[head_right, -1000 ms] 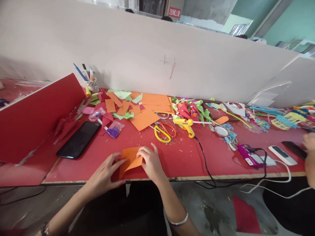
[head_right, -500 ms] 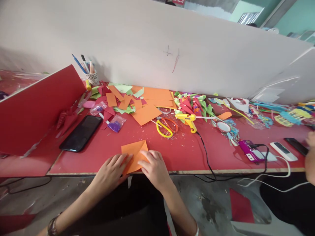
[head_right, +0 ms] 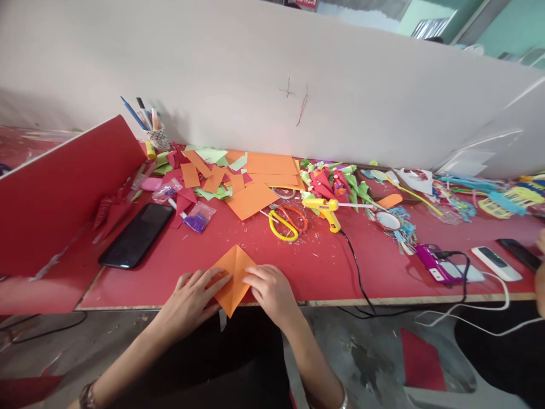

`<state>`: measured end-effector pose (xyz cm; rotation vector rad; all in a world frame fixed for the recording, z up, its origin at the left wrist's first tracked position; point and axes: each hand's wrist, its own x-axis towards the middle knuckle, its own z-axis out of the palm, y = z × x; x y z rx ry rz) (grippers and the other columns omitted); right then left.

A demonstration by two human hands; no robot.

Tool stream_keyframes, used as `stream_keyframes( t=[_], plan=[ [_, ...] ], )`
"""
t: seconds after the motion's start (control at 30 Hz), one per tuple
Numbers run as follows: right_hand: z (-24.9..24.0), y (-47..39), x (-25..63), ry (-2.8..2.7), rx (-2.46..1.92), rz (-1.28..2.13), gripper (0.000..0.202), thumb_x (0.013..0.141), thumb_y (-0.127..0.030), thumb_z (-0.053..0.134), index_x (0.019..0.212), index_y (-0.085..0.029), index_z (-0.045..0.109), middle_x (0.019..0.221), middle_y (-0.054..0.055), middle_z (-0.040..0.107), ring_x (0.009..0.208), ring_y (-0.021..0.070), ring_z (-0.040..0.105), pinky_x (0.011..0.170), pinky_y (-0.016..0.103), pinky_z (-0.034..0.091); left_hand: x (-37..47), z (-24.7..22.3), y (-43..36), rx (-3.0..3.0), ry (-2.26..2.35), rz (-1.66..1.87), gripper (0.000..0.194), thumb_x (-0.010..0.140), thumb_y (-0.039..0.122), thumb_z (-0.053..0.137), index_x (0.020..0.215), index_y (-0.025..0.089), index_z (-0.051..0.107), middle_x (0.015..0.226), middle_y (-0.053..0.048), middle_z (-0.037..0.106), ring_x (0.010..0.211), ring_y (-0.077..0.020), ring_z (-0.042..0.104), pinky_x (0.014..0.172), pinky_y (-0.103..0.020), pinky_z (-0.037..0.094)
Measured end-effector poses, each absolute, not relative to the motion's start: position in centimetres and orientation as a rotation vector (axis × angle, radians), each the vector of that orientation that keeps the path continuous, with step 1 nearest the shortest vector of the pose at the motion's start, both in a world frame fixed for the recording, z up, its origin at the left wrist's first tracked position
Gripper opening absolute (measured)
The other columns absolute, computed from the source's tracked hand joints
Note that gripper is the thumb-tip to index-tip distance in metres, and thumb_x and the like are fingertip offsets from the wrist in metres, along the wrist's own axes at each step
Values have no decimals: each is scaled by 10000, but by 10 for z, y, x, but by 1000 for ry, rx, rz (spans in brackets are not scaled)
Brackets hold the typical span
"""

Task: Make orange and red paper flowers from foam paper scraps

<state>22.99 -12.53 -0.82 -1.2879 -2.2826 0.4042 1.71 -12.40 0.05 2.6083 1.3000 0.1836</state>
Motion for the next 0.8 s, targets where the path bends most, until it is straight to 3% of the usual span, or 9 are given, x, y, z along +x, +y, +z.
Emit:
stream_keyframes(
  t=[0.17, 0.3, 0.43, 0.57, 0.67, 0.8],
  plan=[
    [-12, -118, 231, -2280, -1248, 402, 347, 720, -43, 478, 969, -241, 617, 996, 20, 624, 906, 160, 549, 853, 353, 410, 15, 1, -109, 2586, 1210, 211, 466, 783, 195, 467, 1235, 279, 395, 1106, -58, 514, 943, -215, 480, 794, -350, 416],
    [-9, -113, 231, -2269, -1225, 462, 230, 782, -126, 489, 904, -245, 643, 960, 26, 628, 878, 160, 561, 829, 342, 420, 15, -3, -94, 2567, 1102, 306, 430, 783, 153, 458, 1190, 289, 452, 1034, -50, 521, 926, -194, 500, 801, -331, 425],
    [-5, -111, 229, -2161, -1259, 601, 163, 822, -229, 486, 851, -217, 646, 899, 32, 624, 843, 148, 564, 775, 282, 442, 16, -6, -85, 2518, 1072, 405, 265, 828, 278, 451, 1064, 261, 570, 953, -49, 555, 861, -172, 534, 765, -297, 435],
    [-4, -109, 225, -2090, -1316, 632, 165, 832, -248, 470, 779, -185, 612, 859, 46, 595, 824, 156, 548, 750, 269, 438, 15, -11, -86, 2412, 1189, 499, 218, 832, 326, 447, 869, 224, 637, 917, -37, 574, 815, -153, 546, 720, -266, 432],
    [-4, -107, 223, -2084, -1396, 614, 171, 836, -249, 458, 720, -182, 563, 822, 43, 562, 791, 155, 534, 723, 259, 428, 15, -12, -89, 2360, 1332, 518, 254, 834, 341, 436, 744, 186, 614, 853, -35, 580, 732, -142, 543, 661, -251, 423],
    [-7, -104, 219, -2086, -1504, 523, 193, 842, -264, 440, 681, -186, 514, 745, 29, 516, 736, 151, 517, 671, 240, 408, 16, -10, -91, 2347, 1474, 476, 253, 835, 355, 422, 717, 184, 566, 779, -20, 563, 676, -137, 525, 590, -233, 385]
  ],
)
